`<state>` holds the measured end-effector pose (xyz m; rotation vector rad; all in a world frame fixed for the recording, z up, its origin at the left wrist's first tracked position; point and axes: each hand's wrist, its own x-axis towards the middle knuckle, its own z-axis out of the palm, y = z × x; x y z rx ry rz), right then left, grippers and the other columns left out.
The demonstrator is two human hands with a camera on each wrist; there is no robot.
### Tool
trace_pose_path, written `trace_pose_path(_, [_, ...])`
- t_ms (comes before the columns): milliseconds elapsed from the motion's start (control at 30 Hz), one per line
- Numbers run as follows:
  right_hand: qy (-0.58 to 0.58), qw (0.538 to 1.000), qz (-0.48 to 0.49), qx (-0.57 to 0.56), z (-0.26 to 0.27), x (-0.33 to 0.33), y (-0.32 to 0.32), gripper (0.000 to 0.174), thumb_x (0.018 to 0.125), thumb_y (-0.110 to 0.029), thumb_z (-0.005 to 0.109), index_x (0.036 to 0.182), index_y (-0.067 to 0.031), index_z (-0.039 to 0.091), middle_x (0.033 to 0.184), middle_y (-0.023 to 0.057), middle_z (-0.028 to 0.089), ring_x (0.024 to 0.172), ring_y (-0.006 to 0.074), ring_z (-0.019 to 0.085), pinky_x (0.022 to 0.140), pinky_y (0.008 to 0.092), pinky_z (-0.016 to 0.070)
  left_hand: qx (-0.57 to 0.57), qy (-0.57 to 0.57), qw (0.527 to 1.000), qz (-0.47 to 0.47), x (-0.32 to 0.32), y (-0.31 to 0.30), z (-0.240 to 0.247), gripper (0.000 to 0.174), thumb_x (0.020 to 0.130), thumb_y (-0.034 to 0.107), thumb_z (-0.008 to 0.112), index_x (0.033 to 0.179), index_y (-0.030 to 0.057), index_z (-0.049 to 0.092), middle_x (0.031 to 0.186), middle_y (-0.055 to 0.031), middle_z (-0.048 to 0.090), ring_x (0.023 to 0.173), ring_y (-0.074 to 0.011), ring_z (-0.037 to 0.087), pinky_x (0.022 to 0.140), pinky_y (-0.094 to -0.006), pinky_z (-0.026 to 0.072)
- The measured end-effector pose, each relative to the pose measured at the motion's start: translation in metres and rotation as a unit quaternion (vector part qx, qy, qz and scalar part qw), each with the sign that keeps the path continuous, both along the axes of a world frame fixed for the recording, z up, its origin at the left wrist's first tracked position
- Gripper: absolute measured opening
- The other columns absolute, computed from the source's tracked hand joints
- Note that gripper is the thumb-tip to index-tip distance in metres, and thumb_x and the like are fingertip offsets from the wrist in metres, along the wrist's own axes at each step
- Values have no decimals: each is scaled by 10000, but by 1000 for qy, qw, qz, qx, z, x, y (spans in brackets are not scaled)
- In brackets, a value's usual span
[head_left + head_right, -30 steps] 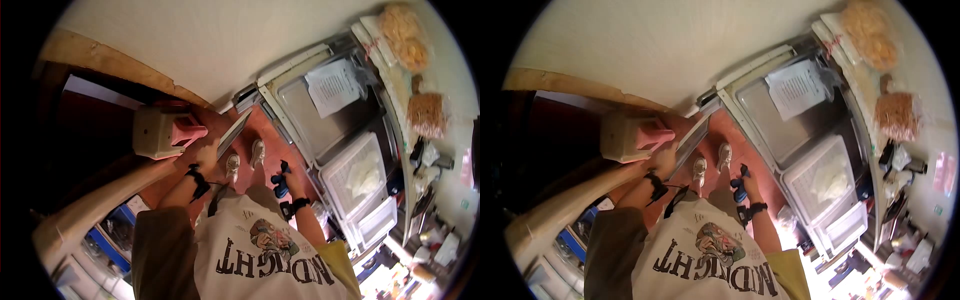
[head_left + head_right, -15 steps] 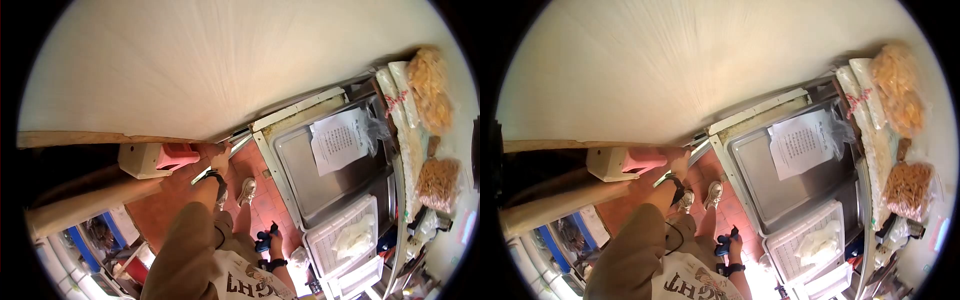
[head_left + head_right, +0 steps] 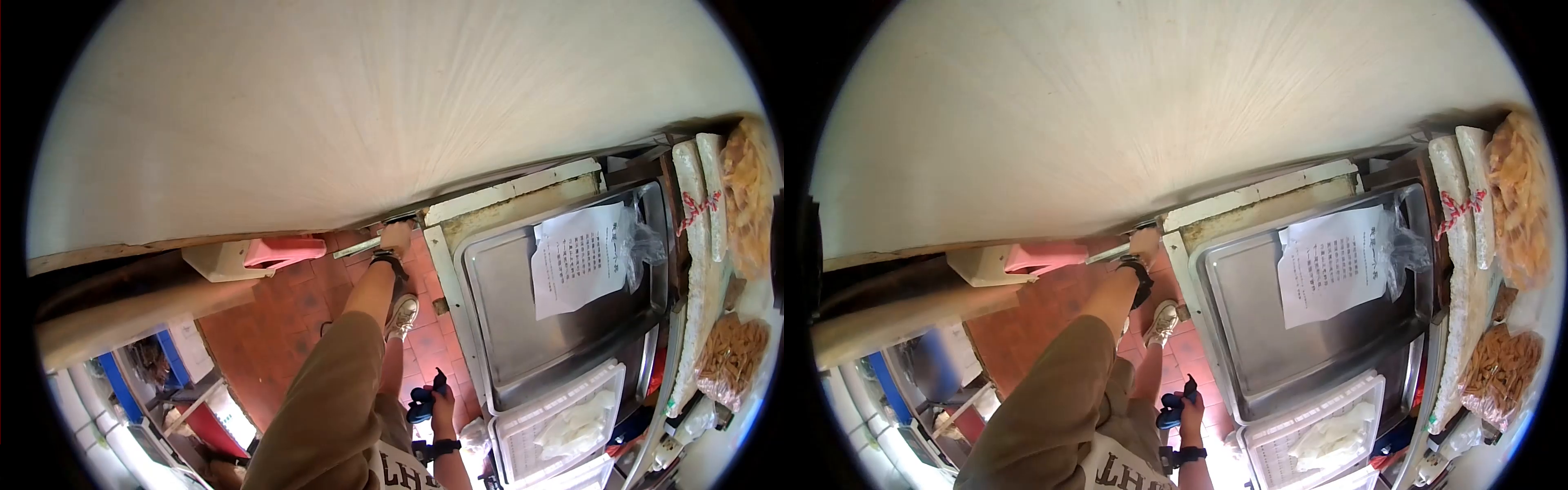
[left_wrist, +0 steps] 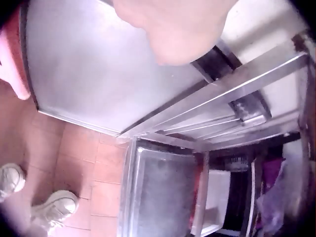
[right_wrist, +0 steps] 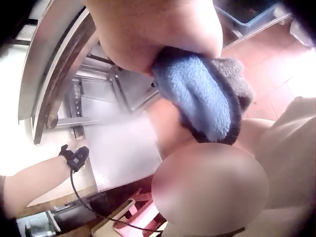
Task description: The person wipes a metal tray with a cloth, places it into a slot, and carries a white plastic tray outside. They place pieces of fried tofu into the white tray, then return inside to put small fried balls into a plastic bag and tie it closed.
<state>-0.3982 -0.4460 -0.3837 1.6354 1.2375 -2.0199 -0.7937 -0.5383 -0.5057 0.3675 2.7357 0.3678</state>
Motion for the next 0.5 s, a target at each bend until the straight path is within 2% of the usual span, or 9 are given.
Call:
trace_pose_path(67, [2, 1000, 29, 3, 0, -6, -2, 269, 786, 26, 440, 1050, 15, 490, 936, 140, 626, 804, 247, 639, 701, 341, 553, -11, -1, 1000, 0, -2, -3, -2, 212, 750, 48, 535, 934, 73, 638, 789, -147, 660, 737, -304, 661, 641, -412, 536])
trace_pose_path(167, [6, 999, 44, 1, -1, -8, -2, 263, 792, 26, 436, 1049, 16, 489, 941, 142, 627, 806, 246, 639, 705, 341, 556, -41, -30, 998, -23, 4, -21, -7, 243, 776, 52, 513, 996, 70, 615, 766, -139, 658, 732, -292, 659, 632, -404, 538])
trace_pose_path(233, [5, 999, 36, -2, -5, -6, -2, 256, 797, 24, 434, 1045, 12, 491, 935, 142, 626, 809, 244, 639, 705, 338, 558, -37, 19, 994, -101, 11, -38, -9, 276, 807, 69, 482, 1070, 77, 566, 804, -143, 653, 745, -295, 655, 630, -404, 538])
trace_pose_path(267, [6, 999, 35, -3, -8, -4, -2, 256, 797, 24, 434, 1045, 12, 491, 935, 142, 626, 809, 244, 639, 705, 338, 558, -38, 20, 994, -102, 14, -45, -11, 276, 807, 69, 482, 1070, 77, 566, 804, -143, 653, 745, -295, 655, 630, -404, 538])
trace_pose_path(333, [10, 999, 43, 20, -11, -3, 0, 257, 799, 24, 435, 1050, 12, 487, 931, 142, 627, 823, 241, 635, 731, 339, 545, 5, 51, 993, -108, 19, -58, -15, 283, 828, 86, 455, 1102, 77, 522, 857, -144, 648, 768, -300, 651, 632, -410, 535])
trace_pose_path(367, [7, 998, 48, 27, -11, -5, 2, 269, 801, 25, 437, 1066, 13, 481, 931, 143, 628, 843, 236, 630, 757, 334, 526, -9, 18, 993, -114, 20, -62, -17, 279, 820, 83, 459, 1092, 67, 521, 944, -153, 626, 779, -316, 645, 638, -414, 534])
trace_pose_path(467, [16, 997, 65, 47, -9, -11, 7, 277, 804, 26, 434, 1077, 15, 478, 935, 143, 629, 857, 236, 624, 779, 328, 505, 30, 32, 993, -112, 30, -74, -15, 291, 821, 73, 454, 1106, 65, 518, 1015, -159, 598, 791, -324, 640, 633, -406, 537])
trace_pose_path(500, [13, 998, 46, 35, -15, -8, 9, 275, 807, 34, 424, 1073, 7, 489, 940, 128, 632, 849, 214, 617, 777, 318, 489, 55, 7, 996, -65, 36, -81, -21, 303, 809, 70, 472, 1108, 52, 517, 1052, -170, 572, 895, -343, 611, 712, -429, 518])
